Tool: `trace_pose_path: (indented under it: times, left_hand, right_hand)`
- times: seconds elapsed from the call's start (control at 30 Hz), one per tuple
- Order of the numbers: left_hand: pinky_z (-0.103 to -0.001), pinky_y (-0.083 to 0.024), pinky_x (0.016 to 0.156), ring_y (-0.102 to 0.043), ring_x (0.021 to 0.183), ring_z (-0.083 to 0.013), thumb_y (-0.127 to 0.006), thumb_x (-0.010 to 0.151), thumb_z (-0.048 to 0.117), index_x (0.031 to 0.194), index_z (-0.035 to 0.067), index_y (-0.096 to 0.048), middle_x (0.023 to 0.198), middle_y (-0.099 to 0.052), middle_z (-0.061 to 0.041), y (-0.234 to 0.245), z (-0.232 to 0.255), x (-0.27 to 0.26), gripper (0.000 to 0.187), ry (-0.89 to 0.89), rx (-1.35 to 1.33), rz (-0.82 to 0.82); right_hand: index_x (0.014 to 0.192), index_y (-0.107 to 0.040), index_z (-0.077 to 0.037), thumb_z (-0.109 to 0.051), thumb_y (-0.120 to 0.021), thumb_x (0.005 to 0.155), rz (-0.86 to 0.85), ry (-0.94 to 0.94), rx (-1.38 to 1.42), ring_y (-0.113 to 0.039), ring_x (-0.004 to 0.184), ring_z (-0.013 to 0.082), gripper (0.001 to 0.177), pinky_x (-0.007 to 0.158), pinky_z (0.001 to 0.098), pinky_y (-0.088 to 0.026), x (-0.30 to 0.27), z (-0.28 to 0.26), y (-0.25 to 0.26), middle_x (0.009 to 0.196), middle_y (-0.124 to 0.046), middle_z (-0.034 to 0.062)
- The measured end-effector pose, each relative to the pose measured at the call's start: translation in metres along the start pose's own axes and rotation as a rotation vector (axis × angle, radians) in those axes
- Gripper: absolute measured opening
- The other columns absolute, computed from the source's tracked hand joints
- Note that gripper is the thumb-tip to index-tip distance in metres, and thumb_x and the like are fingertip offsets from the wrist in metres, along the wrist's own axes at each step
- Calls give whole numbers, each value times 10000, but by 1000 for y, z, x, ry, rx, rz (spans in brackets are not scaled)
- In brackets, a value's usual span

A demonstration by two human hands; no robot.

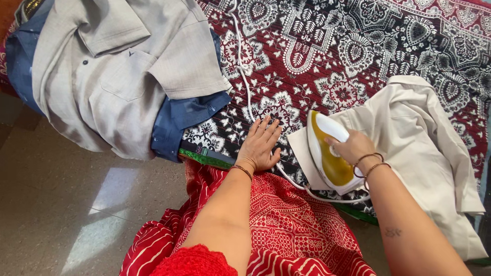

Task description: The person irons a white shirt and a patterned shirt on a bed. They use a handheld iron to smooth the fabric, adjusting the shirts and buttoning the patterned one before ironing.

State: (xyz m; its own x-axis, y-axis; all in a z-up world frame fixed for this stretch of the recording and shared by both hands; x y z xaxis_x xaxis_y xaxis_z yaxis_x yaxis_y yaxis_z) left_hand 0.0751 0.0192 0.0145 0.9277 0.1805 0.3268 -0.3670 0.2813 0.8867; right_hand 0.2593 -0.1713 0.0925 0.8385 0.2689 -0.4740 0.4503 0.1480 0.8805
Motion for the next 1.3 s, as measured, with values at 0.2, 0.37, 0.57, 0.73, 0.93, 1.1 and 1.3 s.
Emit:
trace_pose_path:
  times: [0.2,0.37,0.57,0.73,0.93,1.1,1.3]
  left_hand:
    - [-495,-110,1278,-242,1540,-355,-391,949,442,1517,65,-447,1622,-371,-157,-1,0,1,683,7,-14,-18]
    - [-493,-113,1281,-252,1541,-357,-400,946,439,1518,62,-453,1617,-380,-153,1,0,0,687,-1,2,-4]
    - [-501,-117,1280,-254,1539,-364,-415,947,435,1505,57,-466,1612,-384,-159,4,1,2,676,-3,-37,17]
    - [-503,-113,1287,-252,1543,-361,-416,946,431,1510,60,-466,1615,-383,-158,0,1,1,677,-1,-24,9]
    - [-496,-94,1292,-154,1571,-357,-441,934,446,1576,64,-338,1674,-232,-181,1,-1,0,753,20,-27,-1]
    - [-513,-73,1309,-83,1596,-353,-471,932,440,1615,112,-224,1708,-131,-168,3,-2,-4,797,28,-67,52]
    - [-517,-72,1322,-92,1609,-342,-462,979,501,1631,89,-192,1718,-137,-154,10,-5,-6,817,75,-99,143]
  right_hand:
    - [1101,-737,-32,-627,-755,805,52,177,-76,-744,822,312,665,783,428,-582,-9,10,-10,905,-760,190]
    - [1096,-752,-34,-625,-728,812,-57,124,-77,-790,809,297,657,784,417,-601,-5,-15,-6,906,-799,183]
    - [1093,-752,-53,-622,-730,807,-46,197,-106,-766,832,293,636,796,408,-586,-20,-28,-10,911,-788,175]
    - [1099,-749,-38,-629,-735,820,-55,191,-110,-768,853,302,654,813,413,-592,-16,-35,-8,930,-782,188]
    - [1129,-746,-75,-594,-719,808,-72,210,-41,-778,860,313,611,826,423,-594,-34,-57,-13,947,-787,186]
    - [1092,-756,-46,-604,-740,797,-18,218,-78,-755,906,350,631,857,440,-575,-40,-50,-18,959,-779,207]
    - [1084,-747,-26,-655,-719,811,45,227,-139,-763,903,359,686,850,437,-591,0,-93,-9,964,-773,223]
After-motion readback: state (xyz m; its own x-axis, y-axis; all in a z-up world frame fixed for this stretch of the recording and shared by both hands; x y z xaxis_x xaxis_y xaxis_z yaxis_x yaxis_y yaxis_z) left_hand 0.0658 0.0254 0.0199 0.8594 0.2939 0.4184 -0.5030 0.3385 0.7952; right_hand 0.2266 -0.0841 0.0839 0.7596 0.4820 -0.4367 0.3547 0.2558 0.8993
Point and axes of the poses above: each hand's wrist, its own x-axis towards the middle knuckle, its own y-axis out of the back of the hand, z = x × y, the point moved 8 cm from there along x, towards the middle knuckle
